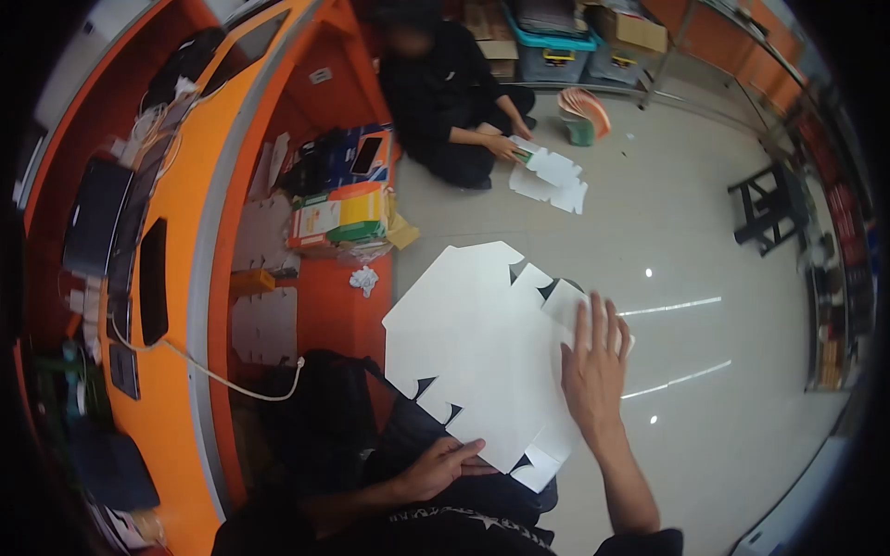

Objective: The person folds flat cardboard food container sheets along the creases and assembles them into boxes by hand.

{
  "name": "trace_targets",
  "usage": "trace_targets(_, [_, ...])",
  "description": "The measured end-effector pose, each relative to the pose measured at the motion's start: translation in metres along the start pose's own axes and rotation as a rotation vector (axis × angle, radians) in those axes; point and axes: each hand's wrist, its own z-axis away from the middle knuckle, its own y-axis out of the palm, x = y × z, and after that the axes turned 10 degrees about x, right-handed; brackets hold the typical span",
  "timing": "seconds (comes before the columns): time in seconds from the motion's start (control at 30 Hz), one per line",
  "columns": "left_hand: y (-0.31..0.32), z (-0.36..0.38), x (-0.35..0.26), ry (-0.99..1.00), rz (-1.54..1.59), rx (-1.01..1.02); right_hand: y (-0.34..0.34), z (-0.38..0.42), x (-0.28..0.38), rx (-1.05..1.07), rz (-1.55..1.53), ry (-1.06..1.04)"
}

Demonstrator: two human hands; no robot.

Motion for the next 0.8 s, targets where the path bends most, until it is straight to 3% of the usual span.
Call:
trace_targets(0.07, [0.005,0.000,0.002,0.022,0.062,0.000,-0.021,0.031,0.015,0.036,-0.261,-0.010])
trace_targets(0.13, [0.006,-0.001,0.011,0.033,0.116,-0.005,-0.042,0.061,0.030,0.419,-0.459,-0.228])
trace_targets(0.2, [0.003,-0.006,0.023,0.016,0.085,-0.104,-0.049,0.082,0.057,0.606,-0.393,-0.277])
trace_targets(0.23, [0.005,-0.008,0.021,0.025,0.096,-0.114,-0.041,0.089,0.065,0.527,-0.252,-0.305])
trace_targets(0.3, [0.008,-0.012,0.016,-0.077,-0.365,-0.224,-0.012,0.100,0.071,0.421,-0.264,-0.130])
trace_targets(0.47, [0.011,-0.010,0.014,-0.088,-0.358,-0.314,0.018,0.108,0.078,0.306,-0.274,-0.095])
trace_targets(0.57, [0.013,-0.010,-0.005,-0.127,-0.557,-0.295,0.019,0.104,0.069,0.286,-0.268,-0.156])
trace_targets(0.63, [0.006,-0.005,-0.027,-0.114,-1.065,0.042,0.016,0.100,0.063,0.296,-0.267,-0.204])
trace_targets(0.67, [0.004,-0.001,-0.037,-0.104,-1.074,0.154,0.014,0.099,0.060,0.321,-0.243,-0.234])
trace_targets(0.7, [0.004,0.003,-0.048,-0.101,-1.069,0.146,0.013,0.096,0.058,0.343,-0.218,-0.264])
trace_targets(0.77, [0.008,0.011,-0.061,0.119,-1.472,0.213,0.007,0.091,0.056,0.374,-0.217,-0.278])
trace_targets(0.8, [0.009,0.009,-0.057,0.122,-1.464,0.204,0.004,0.088,0.056,0.403,-0.216,-0.285])
